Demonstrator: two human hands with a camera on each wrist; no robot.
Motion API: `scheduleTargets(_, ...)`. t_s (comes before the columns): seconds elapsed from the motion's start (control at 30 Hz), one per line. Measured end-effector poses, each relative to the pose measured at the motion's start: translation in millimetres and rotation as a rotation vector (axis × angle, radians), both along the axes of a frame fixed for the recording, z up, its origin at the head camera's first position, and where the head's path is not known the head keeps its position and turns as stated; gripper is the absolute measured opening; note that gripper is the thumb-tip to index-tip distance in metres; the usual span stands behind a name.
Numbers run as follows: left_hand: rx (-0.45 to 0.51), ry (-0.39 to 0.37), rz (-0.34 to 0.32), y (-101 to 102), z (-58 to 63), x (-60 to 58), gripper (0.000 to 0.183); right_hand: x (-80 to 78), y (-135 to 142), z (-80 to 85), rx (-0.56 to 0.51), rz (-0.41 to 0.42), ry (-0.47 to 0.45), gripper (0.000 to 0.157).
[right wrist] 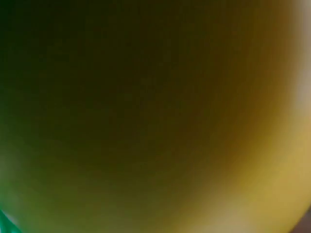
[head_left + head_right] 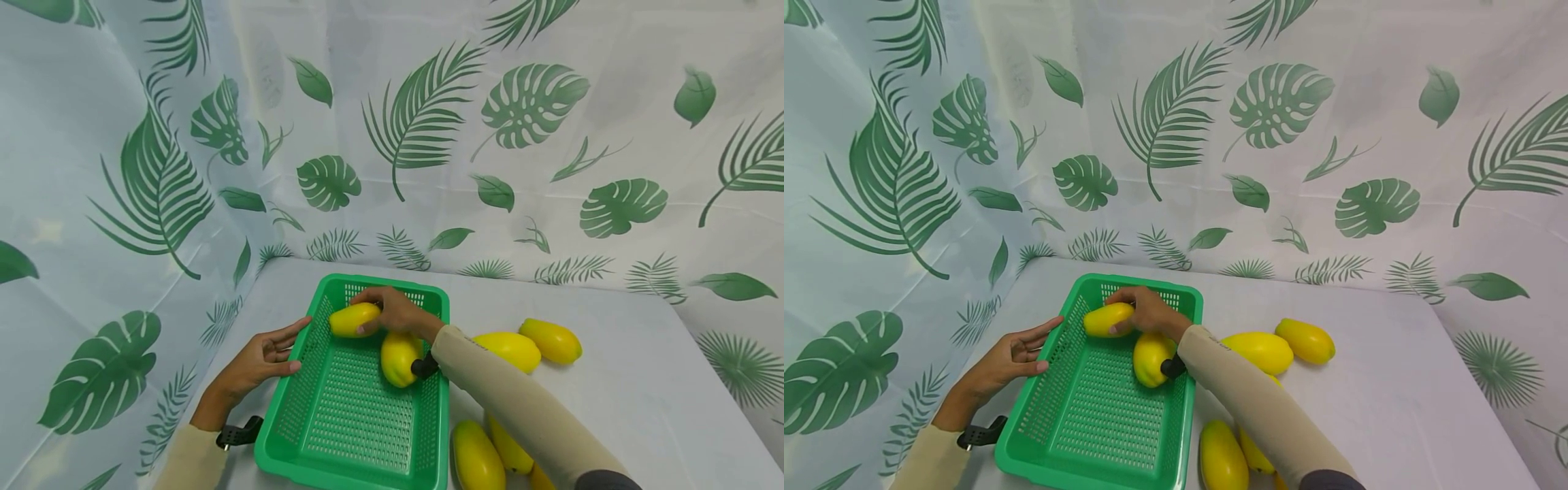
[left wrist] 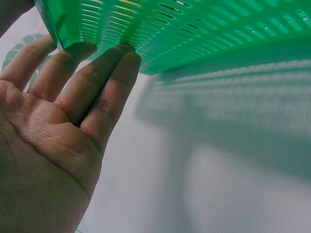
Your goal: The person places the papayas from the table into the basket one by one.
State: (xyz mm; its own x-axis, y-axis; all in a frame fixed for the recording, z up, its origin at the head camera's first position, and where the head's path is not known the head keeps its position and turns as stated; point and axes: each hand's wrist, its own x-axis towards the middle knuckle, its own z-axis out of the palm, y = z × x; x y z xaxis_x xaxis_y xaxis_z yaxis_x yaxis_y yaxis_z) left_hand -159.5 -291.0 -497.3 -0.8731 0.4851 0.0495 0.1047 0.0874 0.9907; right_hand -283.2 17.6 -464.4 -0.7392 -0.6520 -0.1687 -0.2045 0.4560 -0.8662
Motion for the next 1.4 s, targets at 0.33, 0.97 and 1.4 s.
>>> scheduleTargets(0.33, 0.015, -0.007, -0.013, 2.5, 1.3, 0.3, 0.074, -0.7, 0.4, -1.5, 0.082, 0.017, 0.013, 0.057)
scheduleTargets(0.97, 0.025, -0.007, -0.023, 2.5, 0.5, 0.8, 0.075, 3.2, 2.0, 0.9, 0.105, 0.049, 0.067, 0.058)
scheduleTargets(1.4, 0.019, -0.019, -0.011, 0.5, 0.0, 0.7, 0.074, 3.7, 16.7, 31.4, -0.03, 0.052, 0.084, 0.055)
